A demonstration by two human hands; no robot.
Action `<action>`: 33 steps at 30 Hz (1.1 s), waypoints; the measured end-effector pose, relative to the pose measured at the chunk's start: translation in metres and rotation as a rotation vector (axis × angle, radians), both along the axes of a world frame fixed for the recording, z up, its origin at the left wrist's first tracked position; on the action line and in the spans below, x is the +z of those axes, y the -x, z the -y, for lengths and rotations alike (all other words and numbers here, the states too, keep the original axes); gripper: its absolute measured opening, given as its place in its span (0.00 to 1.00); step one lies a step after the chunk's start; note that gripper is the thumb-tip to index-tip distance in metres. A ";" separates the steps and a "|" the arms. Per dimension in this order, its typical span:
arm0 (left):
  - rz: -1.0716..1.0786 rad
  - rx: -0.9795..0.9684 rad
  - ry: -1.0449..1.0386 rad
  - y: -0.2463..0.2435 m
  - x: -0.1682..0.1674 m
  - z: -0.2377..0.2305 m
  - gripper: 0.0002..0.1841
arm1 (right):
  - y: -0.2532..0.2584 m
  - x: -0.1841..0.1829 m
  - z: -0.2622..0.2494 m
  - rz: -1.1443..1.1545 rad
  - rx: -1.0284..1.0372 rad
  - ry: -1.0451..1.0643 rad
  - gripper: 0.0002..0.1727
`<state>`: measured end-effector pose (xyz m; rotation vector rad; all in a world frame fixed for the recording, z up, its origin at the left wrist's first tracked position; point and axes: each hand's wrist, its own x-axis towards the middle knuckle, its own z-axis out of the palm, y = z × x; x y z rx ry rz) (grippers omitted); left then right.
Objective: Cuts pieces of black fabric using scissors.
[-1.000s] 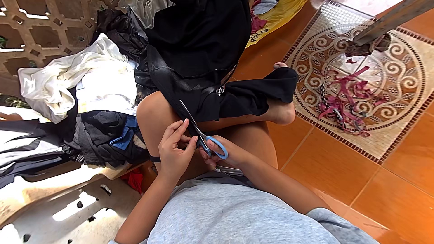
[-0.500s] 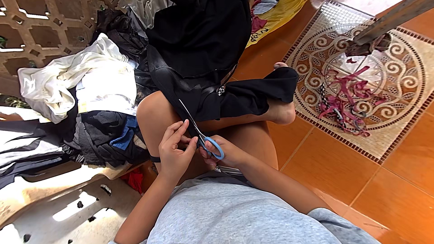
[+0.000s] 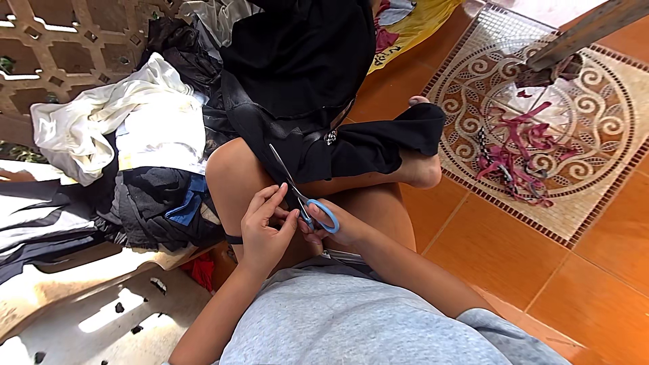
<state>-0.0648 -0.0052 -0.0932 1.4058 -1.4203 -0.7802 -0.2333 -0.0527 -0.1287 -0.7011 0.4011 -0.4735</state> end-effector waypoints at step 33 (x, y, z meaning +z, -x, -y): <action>-0.003 -0.014 -0.034 -0.001 0.003 -0.006 0.22 | -0.005 0.009 0.003 -0.131 -0.035 -0.063 0.19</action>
